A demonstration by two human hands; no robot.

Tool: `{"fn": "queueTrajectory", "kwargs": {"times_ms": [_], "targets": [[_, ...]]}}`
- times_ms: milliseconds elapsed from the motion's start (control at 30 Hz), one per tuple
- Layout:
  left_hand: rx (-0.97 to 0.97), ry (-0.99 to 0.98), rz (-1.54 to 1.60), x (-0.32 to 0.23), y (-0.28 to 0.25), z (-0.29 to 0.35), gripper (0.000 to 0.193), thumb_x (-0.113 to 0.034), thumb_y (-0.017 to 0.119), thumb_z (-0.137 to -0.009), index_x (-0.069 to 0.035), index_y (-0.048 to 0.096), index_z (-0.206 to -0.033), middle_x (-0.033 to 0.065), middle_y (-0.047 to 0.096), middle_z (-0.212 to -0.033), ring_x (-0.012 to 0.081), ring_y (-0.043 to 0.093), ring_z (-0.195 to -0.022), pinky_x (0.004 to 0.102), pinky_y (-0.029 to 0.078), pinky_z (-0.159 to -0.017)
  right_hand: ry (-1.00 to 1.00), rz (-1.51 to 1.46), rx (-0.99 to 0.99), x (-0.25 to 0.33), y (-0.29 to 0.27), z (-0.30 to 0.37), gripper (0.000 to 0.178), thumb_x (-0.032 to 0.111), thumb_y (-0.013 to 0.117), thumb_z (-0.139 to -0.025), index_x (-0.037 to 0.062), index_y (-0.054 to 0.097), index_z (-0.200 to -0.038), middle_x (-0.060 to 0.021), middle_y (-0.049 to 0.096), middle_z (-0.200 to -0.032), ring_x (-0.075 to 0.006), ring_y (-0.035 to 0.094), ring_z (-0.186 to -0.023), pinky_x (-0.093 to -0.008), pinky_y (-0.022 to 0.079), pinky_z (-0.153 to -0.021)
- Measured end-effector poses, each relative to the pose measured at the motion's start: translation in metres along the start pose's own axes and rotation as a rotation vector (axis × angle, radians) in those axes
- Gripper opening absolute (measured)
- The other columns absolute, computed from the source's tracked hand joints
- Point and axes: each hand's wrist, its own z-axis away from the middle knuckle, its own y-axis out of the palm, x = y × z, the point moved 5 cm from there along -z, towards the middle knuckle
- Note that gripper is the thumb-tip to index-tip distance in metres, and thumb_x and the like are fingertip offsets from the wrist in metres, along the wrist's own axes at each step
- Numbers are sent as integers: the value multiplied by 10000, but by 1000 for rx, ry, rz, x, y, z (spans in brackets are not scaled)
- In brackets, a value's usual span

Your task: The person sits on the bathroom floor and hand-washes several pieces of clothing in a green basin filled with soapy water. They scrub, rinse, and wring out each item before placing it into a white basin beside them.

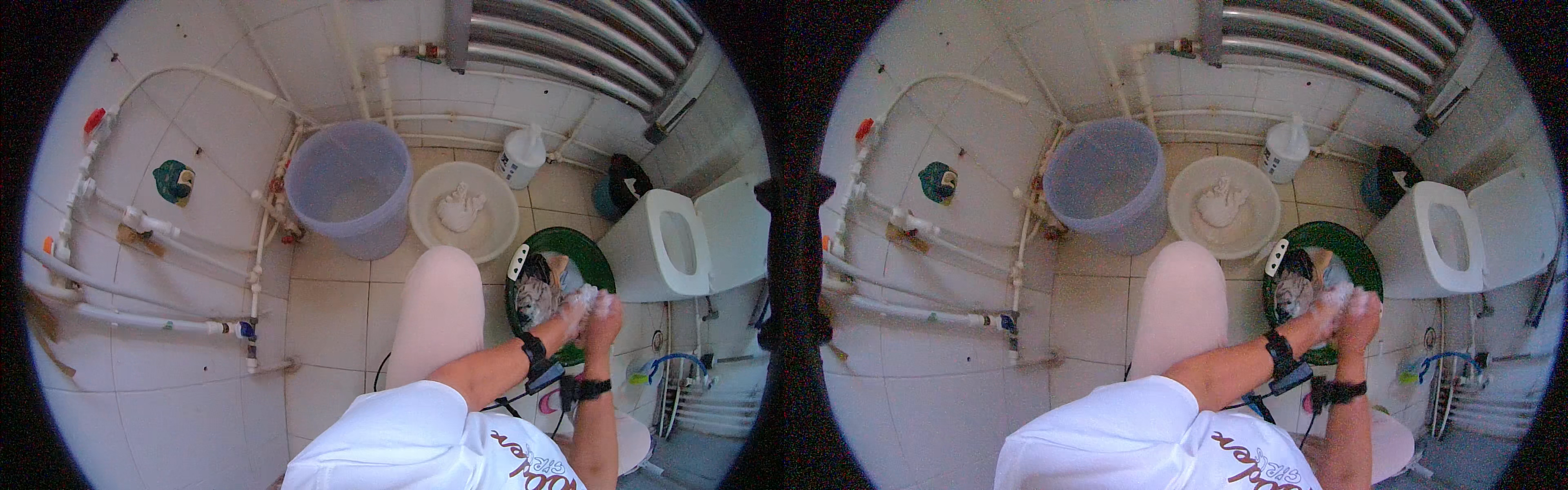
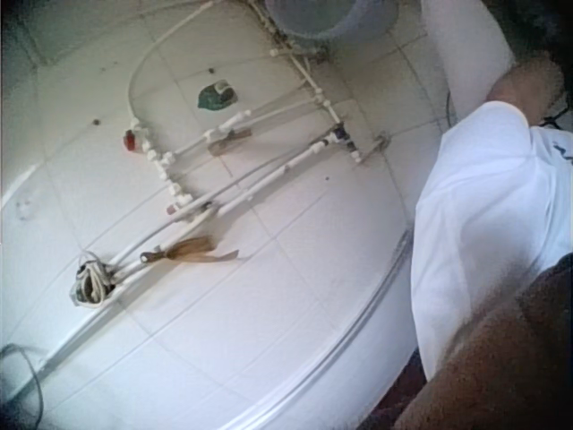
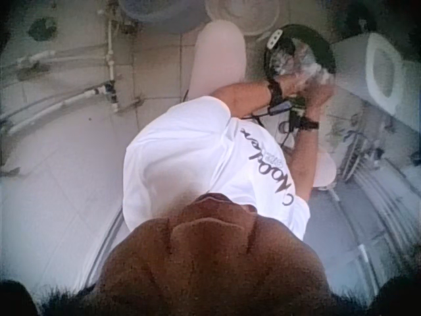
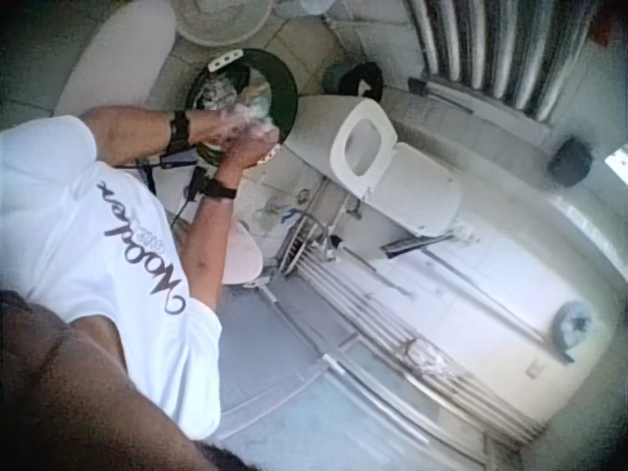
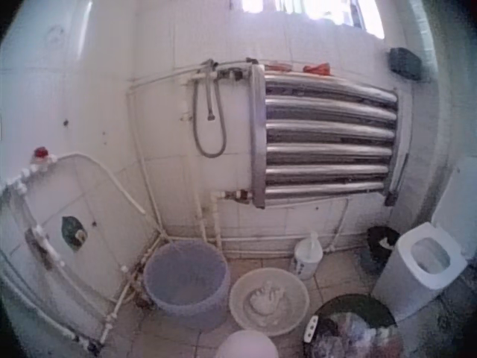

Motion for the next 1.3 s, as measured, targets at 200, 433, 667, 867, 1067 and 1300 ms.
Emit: {"fn": "queueTrajectory", "kwargs": {"times_ms": [200, 433, 667, 867, 1067, 1300], "targets": [[-86, -14, 34, 11, -6, 6, 341, -381, 427, -982, -101, 617, -1023, 50, 633, -904, 216, 599, -819, 357, 504, -778, 203, -71, 103, -36, 12, -3, 265, 259, 558, -937, 3, 569, -872, -208, 600, -848, -358, 525, -748, -401, 437, -711], [-218, 359, -277, -22, 29, 8, 227, -303, 468, -980, -103, 575, -964, -3, 573, -858, 147, 572, -808, 312, 487, -740, 462, -834, 33, -63, 7, 5, 265, 281, 560, -947, 42, 557, -1063, -103, 615, -995, -248, 594, -900, -344, 475, -835], [-44, 460, -438, -38, 47, 30, 144, -269, 519, -935, -142, 569, -979, 27, 570, -943, 179, 564, -905, 334, 482, -830, 571, -1040, 221, -52, -4, 20, 257, 167, 588, -868, 38, 553, -1088, -75, 616, -1027, -190, 612, -949, -306, 521, -775], [-133, -187, -49, -24, 41, 29, 415, -560, 568, -884, -153, 585, -962, -12, 619, -826, 172, 601, -766, 365, 516, -689, -66, -177, -85, 8, -32, 19, 423, -25, 654, -614, 56, 611, -1027, -118, 617, -1017, -327, 556, -1015, -393, 433, -911], [159, -194, 61, -13, 51, 44, 201, -258, 490, -963, -124, 599, -1066, 35, 628, -1003, 179, 597, -909, 320, 498, -843, -445, 115, -70, 10, -9, 26, 217, 128, 679, -732, 52, 600, -920, -158, 595, -942, -365, 562, -929, -457, 453, -840], [81, 100, -1060, -31, 39, 31, 239, -317, 465, -971, -140, 590, -1074, 42, 619, -1127, 214, 591, -967, 354, 475, -901, -142, 112, -121, -8, -2, 1, 201, 220, 609, -837, 22, 576, -859, -202, 571, -947, -405, 527, -885, -487, 433, -803]]}}
